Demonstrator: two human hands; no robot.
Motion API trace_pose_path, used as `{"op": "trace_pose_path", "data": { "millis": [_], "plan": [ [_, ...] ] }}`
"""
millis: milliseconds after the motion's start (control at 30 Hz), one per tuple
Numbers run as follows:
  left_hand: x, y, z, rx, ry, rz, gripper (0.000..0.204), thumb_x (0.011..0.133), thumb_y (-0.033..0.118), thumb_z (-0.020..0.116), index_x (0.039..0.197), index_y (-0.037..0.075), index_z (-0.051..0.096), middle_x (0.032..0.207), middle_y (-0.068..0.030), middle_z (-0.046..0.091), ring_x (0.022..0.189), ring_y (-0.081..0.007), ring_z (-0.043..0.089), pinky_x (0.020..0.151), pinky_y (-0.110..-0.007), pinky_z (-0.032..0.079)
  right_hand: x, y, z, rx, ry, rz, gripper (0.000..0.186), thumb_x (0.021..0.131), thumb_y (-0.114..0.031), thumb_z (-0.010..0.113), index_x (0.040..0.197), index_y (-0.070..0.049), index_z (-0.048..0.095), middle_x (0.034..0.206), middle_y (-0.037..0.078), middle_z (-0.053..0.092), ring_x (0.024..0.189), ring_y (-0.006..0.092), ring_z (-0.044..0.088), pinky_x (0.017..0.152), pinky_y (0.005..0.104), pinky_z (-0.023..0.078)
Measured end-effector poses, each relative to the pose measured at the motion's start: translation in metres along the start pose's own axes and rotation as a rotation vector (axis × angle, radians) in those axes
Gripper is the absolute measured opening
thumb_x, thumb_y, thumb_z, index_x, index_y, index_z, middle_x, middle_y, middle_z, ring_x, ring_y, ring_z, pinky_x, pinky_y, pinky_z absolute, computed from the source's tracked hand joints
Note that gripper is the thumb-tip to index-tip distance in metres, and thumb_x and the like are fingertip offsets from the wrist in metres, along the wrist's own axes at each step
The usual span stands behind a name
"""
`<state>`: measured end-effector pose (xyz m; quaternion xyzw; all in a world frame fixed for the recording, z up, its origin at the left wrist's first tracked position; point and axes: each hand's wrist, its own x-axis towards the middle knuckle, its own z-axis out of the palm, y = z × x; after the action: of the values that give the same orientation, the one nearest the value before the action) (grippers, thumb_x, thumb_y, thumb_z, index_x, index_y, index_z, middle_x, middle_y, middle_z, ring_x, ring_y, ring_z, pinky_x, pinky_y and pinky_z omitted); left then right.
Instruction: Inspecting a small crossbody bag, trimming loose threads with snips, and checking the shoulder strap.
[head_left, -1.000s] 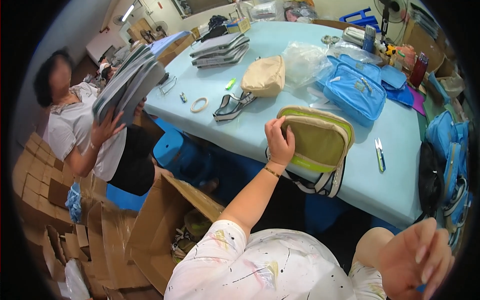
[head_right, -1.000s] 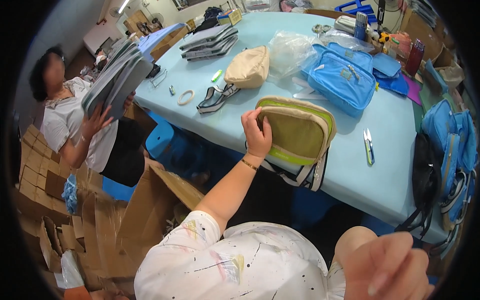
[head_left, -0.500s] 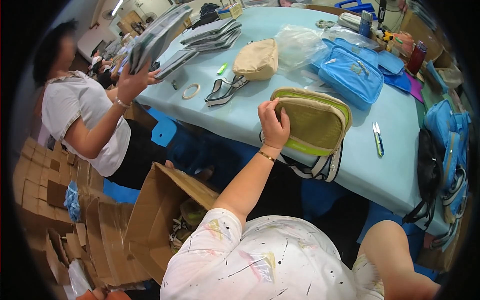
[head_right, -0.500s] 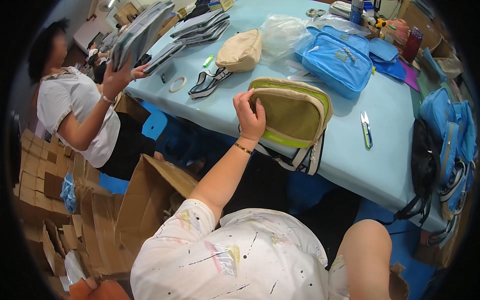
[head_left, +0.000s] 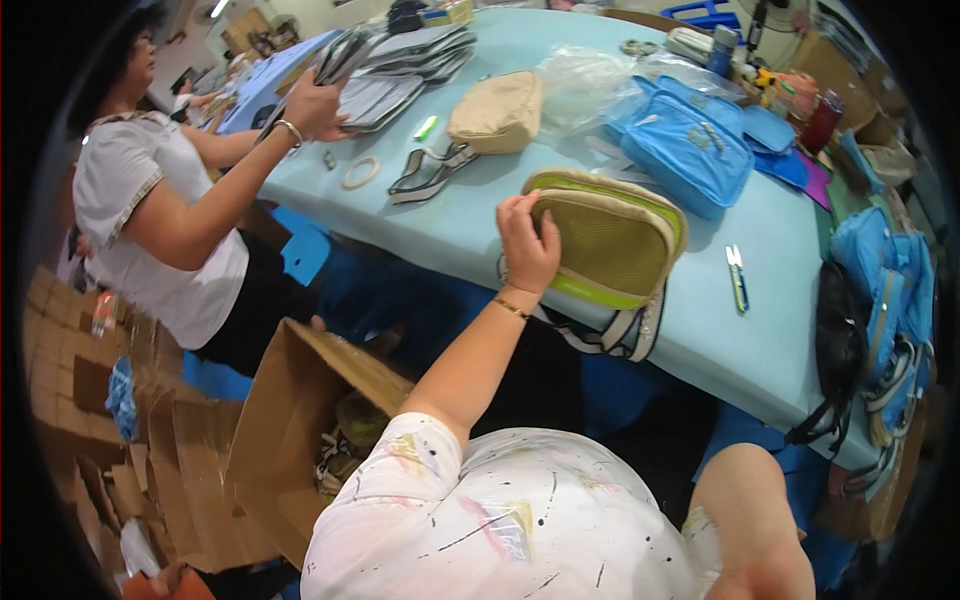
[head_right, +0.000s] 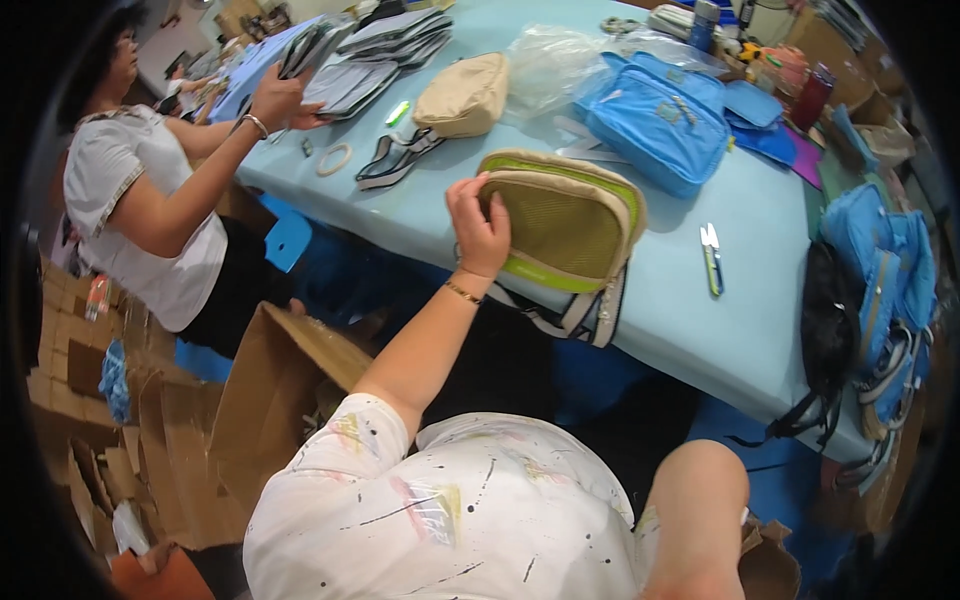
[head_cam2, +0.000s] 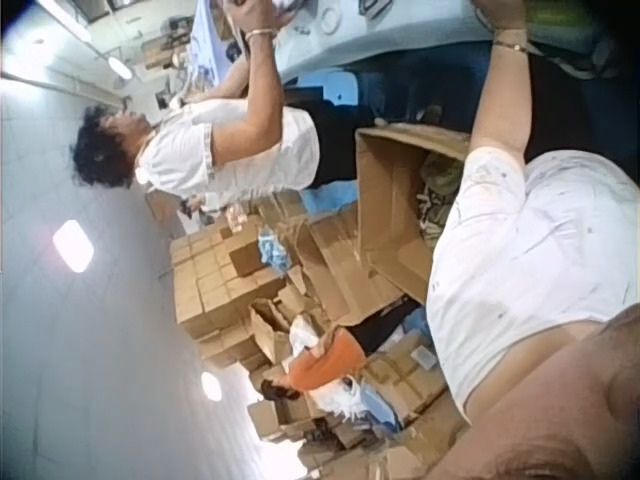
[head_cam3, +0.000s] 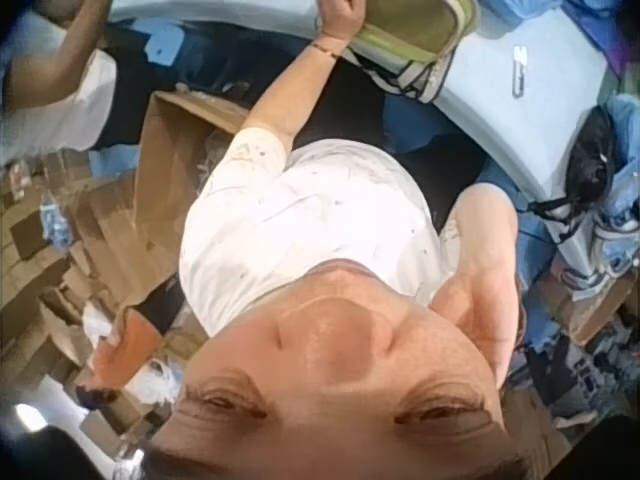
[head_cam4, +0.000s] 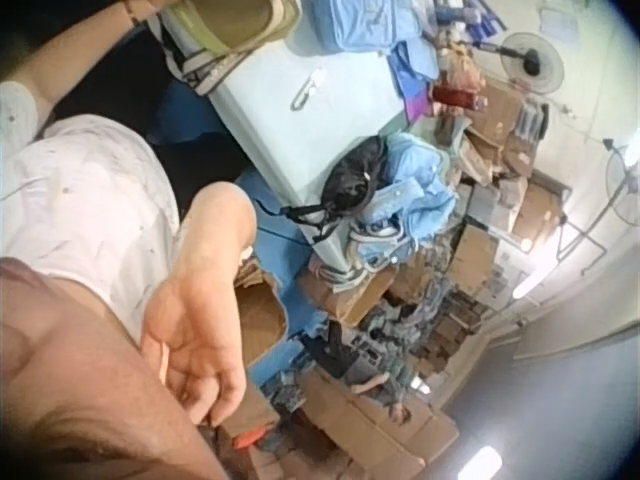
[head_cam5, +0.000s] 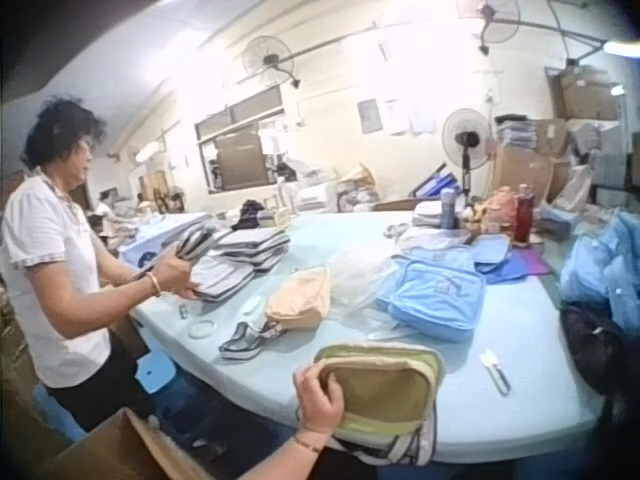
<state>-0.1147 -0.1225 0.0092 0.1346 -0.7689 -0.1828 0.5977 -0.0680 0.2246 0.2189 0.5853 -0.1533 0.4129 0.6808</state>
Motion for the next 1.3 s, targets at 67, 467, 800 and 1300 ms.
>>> {"op": "trace_pose_path", "data": {
  "millis": [67,467,800,1300],
  "plan": [
    [-0.001,0.000,0.015,-0.006,-0.014,0.026,0.034,0.084,0.006,0.057,0.116,-0.001,0.050,0.106,-0.0207,0.051,0.103,-0.0368,0.047,0.092,-0.045,0.038,-0.009,-0.001,0.006,0.016,0.002,0.003,0.039,0.096,-0.027,0.050,0.128,-0.005,0.051,0.135,0.012,0.051,0.125,0.0276,0.047,0.107,0.0473,0.035],
    [-0.001,-0.006,0.013,0.029,-0.083,0.048,0.028,0.094,0.012,0.053,0.120,0.000,0.050,0.113,-0.0148,0.050,0.105,-0.0281,0.048,0.090,-0.037,0.041,-0.274,-0.033,0.009,-0.260,-0.350,1.601,0.043,0.085,-0.013,0.065,0.124,-0.002,0.050,0.114,0.016,0.057,0.109,0.0310,0.054,0.093,0.0369,0.044],
    [-0.002,-0.005,0.011,-0.010,-0.079,-0.018,0.032,0.095,0.013,0.051,0.124,0.000,0.048,0.119,-0.0158,0.044,0.105,-0.0268,0.049,0.086,-0.036,0.045,-0.280,-0.033,0.000,-0.080,-0.692,1.779,0.078,0.085,-0.041,0.063,0.143,-0.002,0.029,0.132,0.022,0.048,0.119,0.0346,0.050,0.099,0.0395,0.040],
    [-0.004,-0.011,0.015,-0.101,-0.061,-0.150,0.039,0.094,0.015,0.055,0.126,-0.005,0.044,0.120,-0.0185,0.047,0.104,-0.0278,0.055,0.089,-0.036,0.046,-0.274,-0.029,0.010,-0.068,-0.905,1.765,0.092,0.065,-0.044,0.078,0.134,0.002,0.036,0.121,0.018,0.051,0.115,0.0351,0.045,0.098,0.0418,0.037]
  ]
}}
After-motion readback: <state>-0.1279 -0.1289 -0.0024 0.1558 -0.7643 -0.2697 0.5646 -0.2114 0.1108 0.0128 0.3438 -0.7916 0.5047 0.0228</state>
